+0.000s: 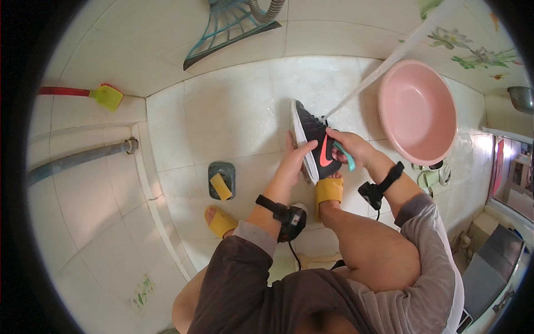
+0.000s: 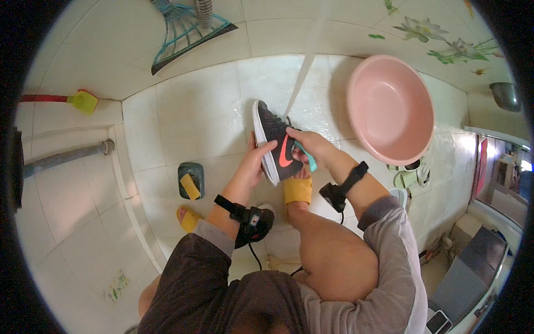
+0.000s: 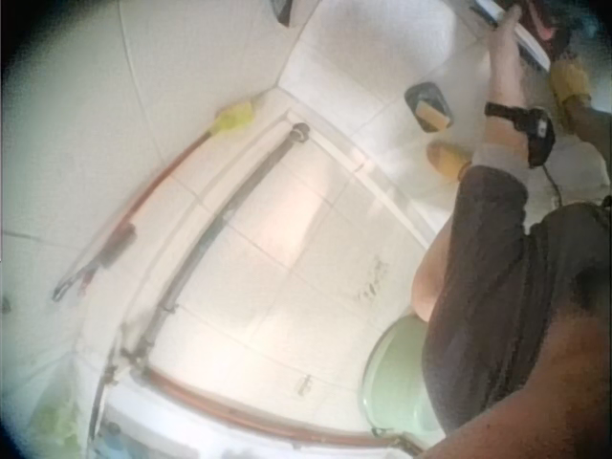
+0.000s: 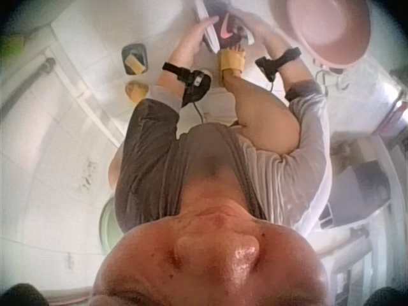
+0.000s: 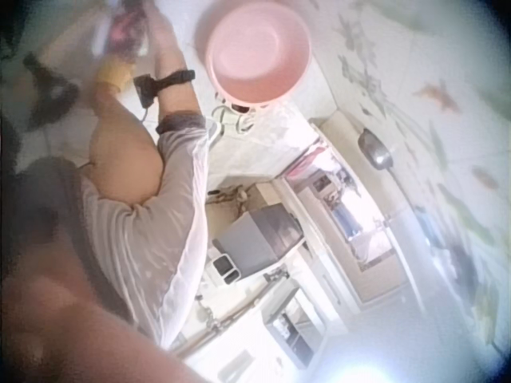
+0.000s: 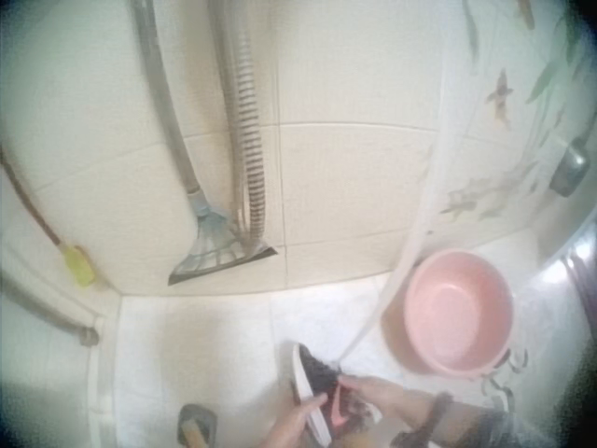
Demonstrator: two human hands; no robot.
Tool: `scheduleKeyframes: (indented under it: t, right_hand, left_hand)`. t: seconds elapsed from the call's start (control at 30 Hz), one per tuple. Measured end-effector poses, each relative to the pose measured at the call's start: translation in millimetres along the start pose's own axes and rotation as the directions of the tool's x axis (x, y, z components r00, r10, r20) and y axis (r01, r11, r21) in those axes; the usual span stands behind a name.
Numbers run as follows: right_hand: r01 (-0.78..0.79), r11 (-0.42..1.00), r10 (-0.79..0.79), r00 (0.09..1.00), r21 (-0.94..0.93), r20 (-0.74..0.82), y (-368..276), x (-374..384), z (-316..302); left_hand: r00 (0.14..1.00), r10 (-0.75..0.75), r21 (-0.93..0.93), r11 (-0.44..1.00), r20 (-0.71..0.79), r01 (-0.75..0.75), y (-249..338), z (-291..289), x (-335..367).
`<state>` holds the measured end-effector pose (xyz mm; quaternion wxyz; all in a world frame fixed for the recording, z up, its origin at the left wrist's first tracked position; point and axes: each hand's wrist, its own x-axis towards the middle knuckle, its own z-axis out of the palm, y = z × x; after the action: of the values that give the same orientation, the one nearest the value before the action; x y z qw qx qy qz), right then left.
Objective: The person cleans various shoes under a stream of water, using a brush to scrub the uppers and soles of a black sneaker, a brown shoe, and a white shoe one at a time.
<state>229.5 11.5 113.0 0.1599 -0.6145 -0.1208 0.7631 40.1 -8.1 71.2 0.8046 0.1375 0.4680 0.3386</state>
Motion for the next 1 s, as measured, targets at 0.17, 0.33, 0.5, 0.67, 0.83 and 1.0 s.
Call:
scheduleKeyframes:
  t: [0.17, 0.33, 0.5, 0.67, 0.83, 1.0]
  right_hand:
    - [0.073, 0.662, -0.074, 0.997, -0.746, 0.032, -34.6, -57.8, -41.7]
    - [0.154, 0.75, -0.325, 0.933, -0.644, -0.155, -28.1, -102.8, -41.3]
    - [0.434, 0.244, -0.671, 0.721, -0.867, 0.172, 5.6, -56.1, 10.1]
    - [0.369, 0.474, -0.533, 0.843, -0.799, 0.073, -4.5, -35.7, -2.3]
    - [0.458, 0.273, -0.661, 0.728, -0.846, 0.181, 10.4, -22.9, -13.9]
    - [0.443, 0.328, -0.651, 0.746, -0.834, 0.141, 21.2, -15.9, -32.3]
  left_hand:
    - [0.997, 0.025, -0.18, 0.983, -0.071, -0.038, 18.5, -23.0, -5.0]
    - [0.989, 0.124, -0.105, 0.986, -0.082, -0.133, 22.7, -22.4, -5.0]
    - [0.995, -0.009, -0.017, 1.0, 0.103, 0.01, 15.3, 8.8, -9.8]
    - [0.967, -0.181, -0.379, 0.894, 0.181, 0.239, -9.2, -6.3, -21.7]
    - [0.948, -0.194, -0.443, 0.848, 0.251, 0.29, -7.3, -17.2, -22.2]
    - [0.942, -0.147, -0.587, 0.751, 0.3, 0.304, -5.5, -24.5, -28.5]
